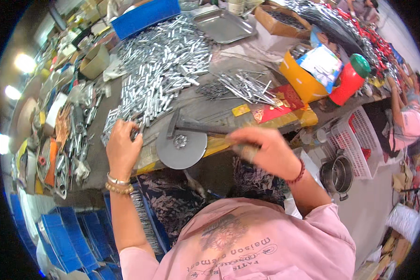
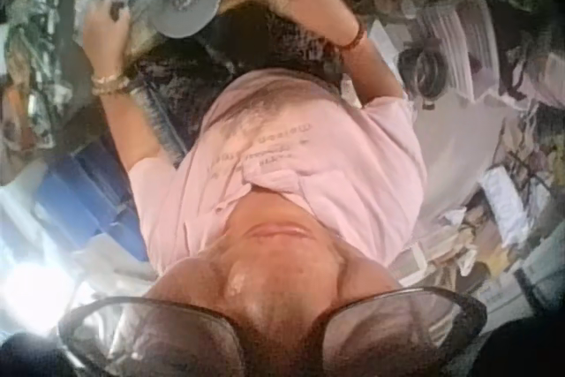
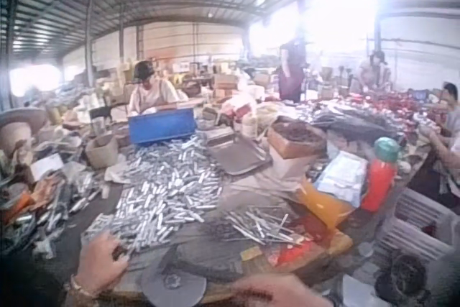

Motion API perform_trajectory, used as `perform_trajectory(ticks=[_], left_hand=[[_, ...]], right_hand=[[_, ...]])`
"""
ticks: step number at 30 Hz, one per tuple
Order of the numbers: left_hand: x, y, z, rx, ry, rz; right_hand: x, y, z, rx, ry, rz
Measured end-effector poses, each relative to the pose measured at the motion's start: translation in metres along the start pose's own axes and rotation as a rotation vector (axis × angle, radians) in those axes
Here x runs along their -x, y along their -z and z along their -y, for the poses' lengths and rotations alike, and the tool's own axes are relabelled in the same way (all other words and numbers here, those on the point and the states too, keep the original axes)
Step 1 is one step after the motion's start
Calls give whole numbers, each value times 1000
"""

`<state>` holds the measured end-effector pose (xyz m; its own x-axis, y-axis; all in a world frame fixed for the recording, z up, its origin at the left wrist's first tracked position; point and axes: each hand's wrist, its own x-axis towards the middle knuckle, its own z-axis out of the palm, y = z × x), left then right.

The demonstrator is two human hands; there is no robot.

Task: The person assembles small metal hardware components by inserting pins into metal brackets and securing them with a hammer.

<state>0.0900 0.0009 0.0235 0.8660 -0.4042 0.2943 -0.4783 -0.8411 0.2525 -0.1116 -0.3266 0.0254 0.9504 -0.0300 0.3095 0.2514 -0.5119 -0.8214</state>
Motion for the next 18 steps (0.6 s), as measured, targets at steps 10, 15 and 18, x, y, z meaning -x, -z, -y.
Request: perform_trajectory(ticks=[10,15,18], left_hand=[[17,-12,16,58,-55,-87],[23,-10,-8,270,-82,-120],[32,-2,-32,372,-104,-88]], right_hand=[[-36,35,-61,797,-118,-321],[-41,22,-65,758,-96,-356],[-50,8,-66,694,18,-317]])
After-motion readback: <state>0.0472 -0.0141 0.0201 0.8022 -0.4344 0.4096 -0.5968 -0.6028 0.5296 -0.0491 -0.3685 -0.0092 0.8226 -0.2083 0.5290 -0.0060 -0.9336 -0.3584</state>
